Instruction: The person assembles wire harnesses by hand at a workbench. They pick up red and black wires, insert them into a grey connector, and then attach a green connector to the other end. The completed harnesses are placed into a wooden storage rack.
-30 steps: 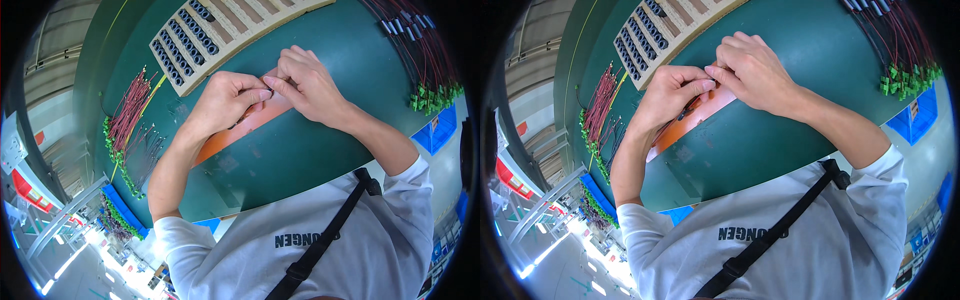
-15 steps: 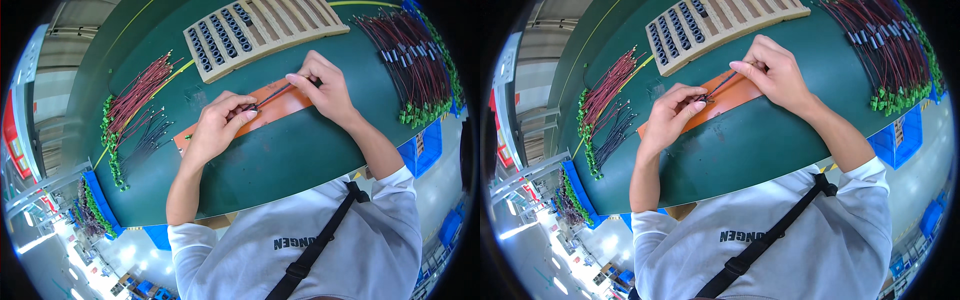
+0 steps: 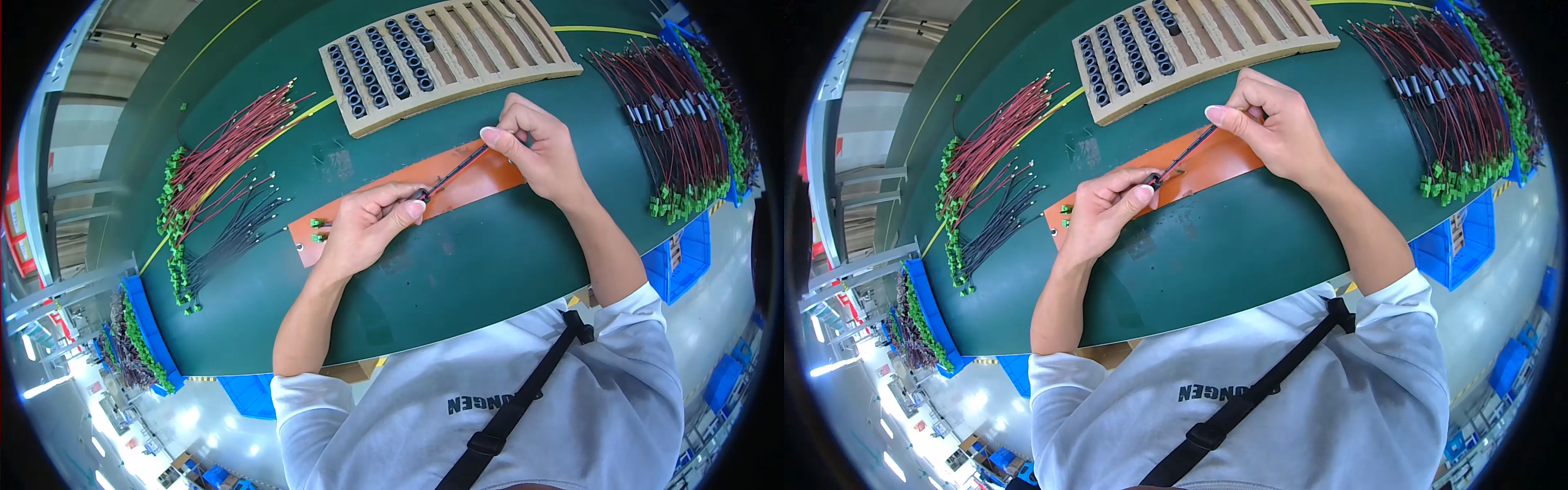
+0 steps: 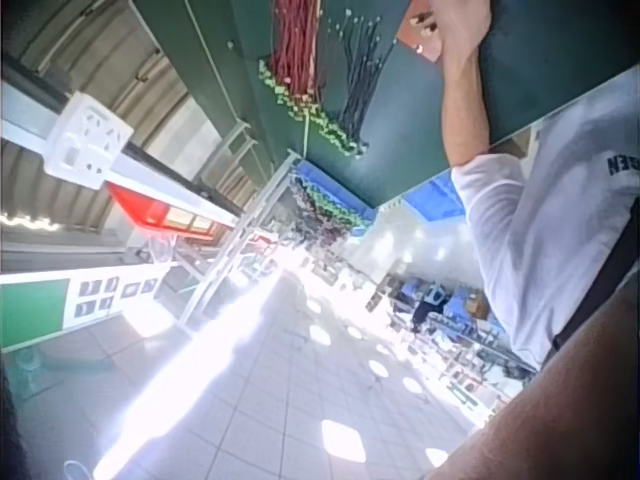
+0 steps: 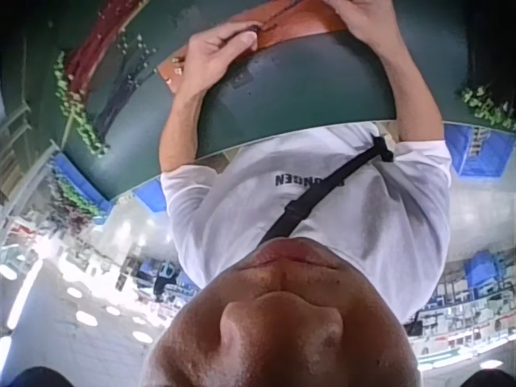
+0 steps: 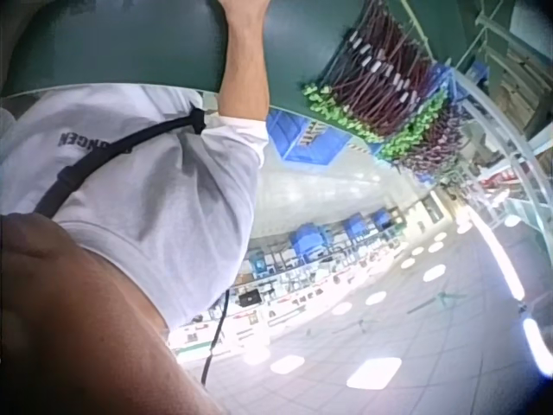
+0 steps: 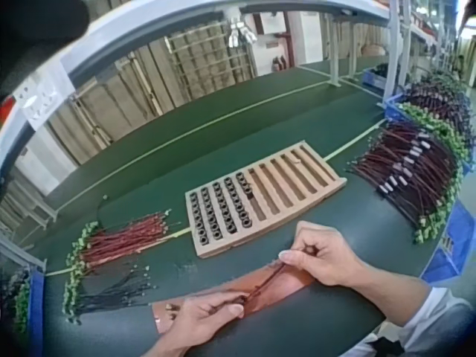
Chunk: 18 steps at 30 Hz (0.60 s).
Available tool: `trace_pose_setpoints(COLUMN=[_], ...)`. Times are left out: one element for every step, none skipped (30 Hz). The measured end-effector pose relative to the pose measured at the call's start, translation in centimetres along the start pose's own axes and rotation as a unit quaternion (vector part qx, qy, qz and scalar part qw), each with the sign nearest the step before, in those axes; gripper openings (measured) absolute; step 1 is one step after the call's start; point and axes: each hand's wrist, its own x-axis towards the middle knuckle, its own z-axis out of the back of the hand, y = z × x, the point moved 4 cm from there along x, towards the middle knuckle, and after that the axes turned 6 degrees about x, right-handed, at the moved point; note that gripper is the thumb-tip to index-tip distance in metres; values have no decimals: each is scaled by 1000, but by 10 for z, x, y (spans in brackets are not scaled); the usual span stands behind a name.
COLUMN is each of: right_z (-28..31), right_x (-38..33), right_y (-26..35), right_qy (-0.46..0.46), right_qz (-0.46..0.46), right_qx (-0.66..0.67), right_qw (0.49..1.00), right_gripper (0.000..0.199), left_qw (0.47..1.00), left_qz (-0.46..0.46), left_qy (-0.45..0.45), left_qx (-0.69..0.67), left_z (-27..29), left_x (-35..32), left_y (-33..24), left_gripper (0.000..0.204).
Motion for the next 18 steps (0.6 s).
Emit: trace_pose_setpoints(right_z=[0,-1,-2,-2,-2,-2,-3,-3,-3,-2,-3,-6,-5,-6,-8,-9,-9,-9], right_x=[-1,-1,0,1,1,0,1,1,1,1,0,-1,1,2,1,-1,-1,-1], right_y=[-5,-8,-10,-12,-13,-15,-16,-17,-19,-19,-22,-25,-27,-26,-23,-20,-19,-17], right_qy=[2,2,2,2,4,6,10,8,5,2,-8,-19,-33,-36,-39,-39,-39,-38], right_qz=[-15,-23,-31,-37,-39,-42,-44,-42,-41,-37,-63,-88,-108,-99,-90,-83,-100,-118], right_qx=[8,11,14,16,17,18,21,19,17,13,23,33,37,35,33,32,56,79], right_qw=[1000,1000,999,999,999,999,999,999,999,999,998,995,993,994,995,995,993,989], right_gripper=[28,28,29,29,29,29,29,29,29,29,29,28,28,27,27,26,25,25], left_qw=[1000,1000,1000,1000,1000,1000,999,999,999,998,996,996,995,994,996,997,997,992], left_qz=[9,19,18,16,13,13,13,13,10,5,1,9,10,10,-7,-23,-38,-92], left_qy=[4,8,10,12,13,12,9,6,4,2,0,1,3,6,6,3,2,-1], left_qx=[5,10,13,16,20,24,29,34,51,69,87,93,101,108,93,77,61,92], left_z=[-1,-2,-3,-3,-4,-4,-3,-3,-4,-6,-7,-7,-5,-4,-4,-4,-4,-5], left_x=[0,0,-1,0,0,2,1,1,1,2,3,1,3,5,5,2,0,0], left_y=[1,2,1,-1,-3,-2,-2,-2,-1,-1,-2,0,-1,-1,0,2,3,0], left_gripper=[30,31,30,30,30,29,29,28,28,28,28,29,29,30,32,34,36,40])
